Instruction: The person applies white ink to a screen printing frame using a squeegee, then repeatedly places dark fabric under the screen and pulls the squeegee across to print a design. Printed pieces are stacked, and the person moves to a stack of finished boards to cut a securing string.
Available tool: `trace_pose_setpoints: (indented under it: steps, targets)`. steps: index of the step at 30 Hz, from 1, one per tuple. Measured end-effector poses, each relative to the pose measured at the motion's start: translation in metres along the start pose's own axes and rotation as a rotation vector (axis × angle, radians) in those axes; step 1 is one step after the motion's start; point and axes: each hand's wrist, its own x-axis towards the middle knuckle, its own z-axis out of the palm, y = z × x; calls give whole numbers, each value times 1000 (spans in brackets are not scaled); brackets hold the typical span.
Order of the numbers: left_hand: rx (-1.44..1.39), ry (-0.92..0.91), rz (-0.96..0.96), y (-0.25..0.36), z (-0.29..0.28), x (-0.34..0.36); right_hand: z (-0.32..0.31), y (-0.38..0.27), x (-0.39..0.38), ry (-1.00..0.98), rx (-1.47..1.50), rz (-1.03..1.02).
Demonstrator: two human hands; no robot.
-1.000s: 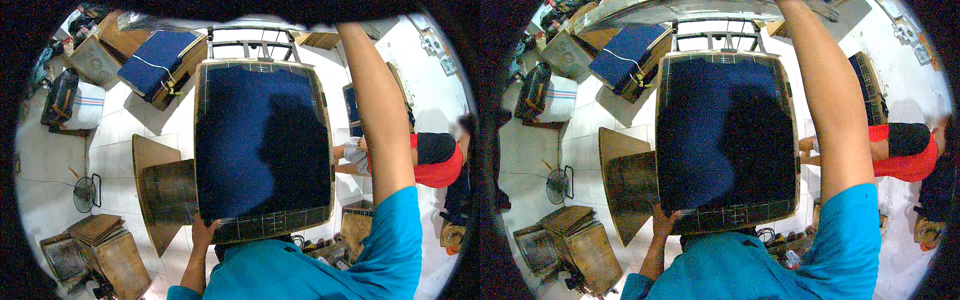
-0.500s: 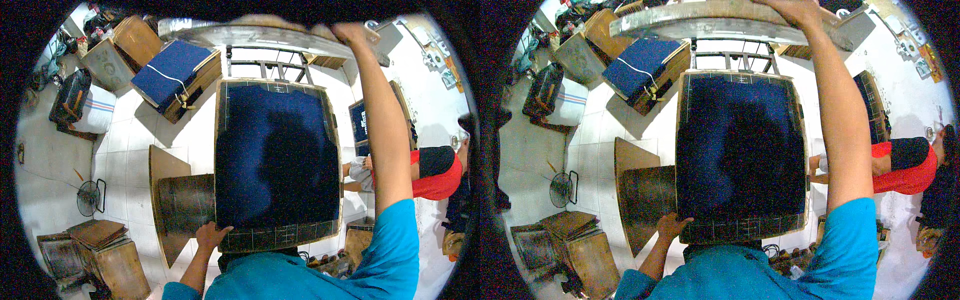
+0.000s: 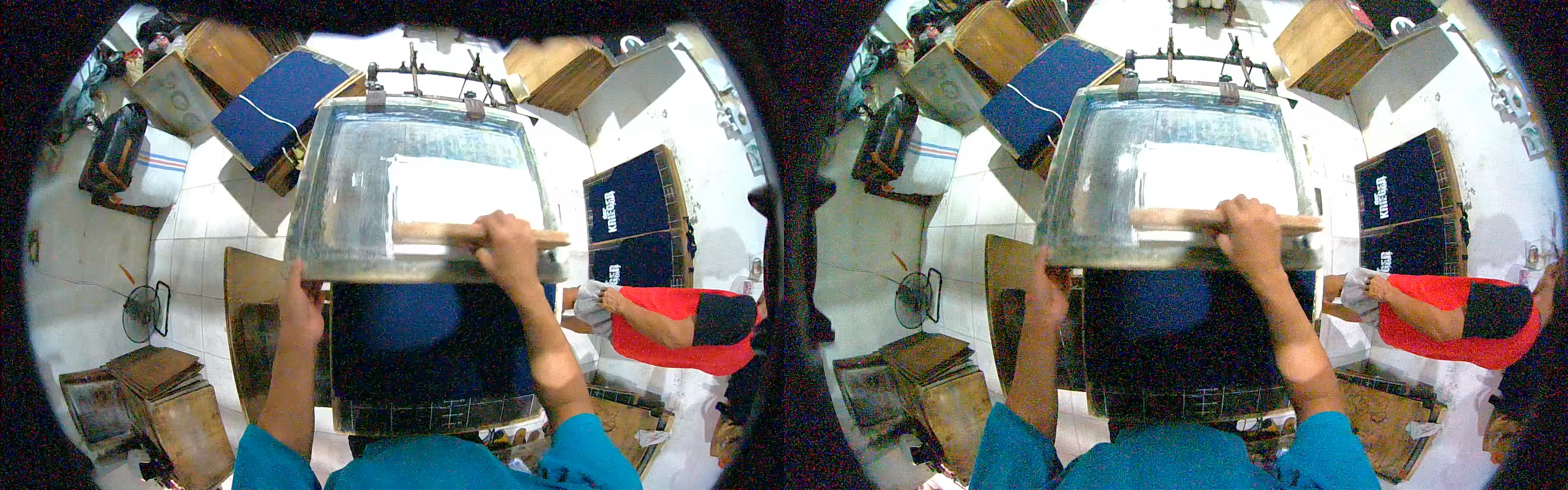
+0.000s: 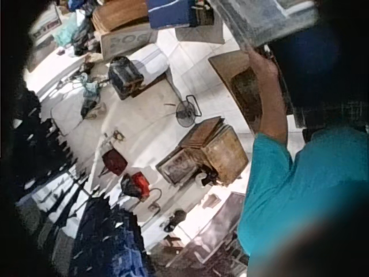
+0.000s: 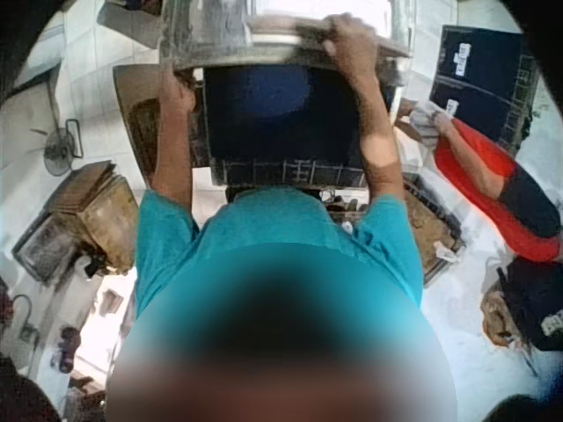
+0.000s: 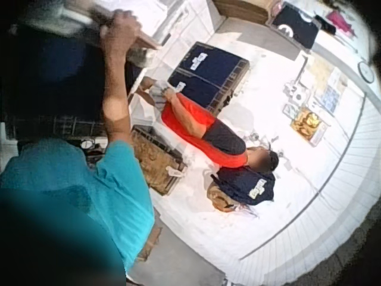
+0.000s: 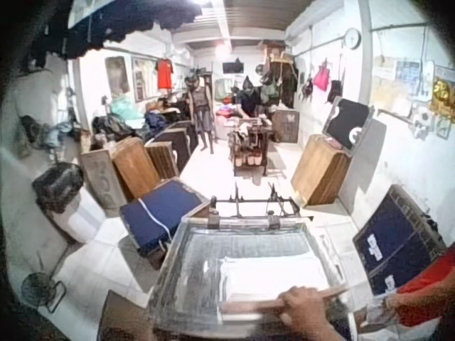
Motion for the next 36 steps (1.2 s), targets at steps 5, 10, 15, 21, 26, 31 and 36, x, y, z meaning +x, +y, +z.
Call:
trace_pose_setpoints:
  steps: [5,10,15,21,26,31,36]
  targets:
    - [54,43,-140,-65,-47,60,70,42,16,-514,120,49]
    - [422,202,-88,-70,-51,56,102,76,98,-262,-27,-16]
    - [627,265,-67,-65,-45,51,130,102,133,-187,-2,-60]
    - [604,244,-69,-68,-44,52,105,64,45,-257,92,3]
    - [654,224,-38,-62,-39,48,70,23,-15,-414,90,39]
    - [700,292,-109,-60,-40,47,94,65,47,-454,155,15]
    - [740,314,-78,-66,-46,53,124,101,138,-205,53,-64]
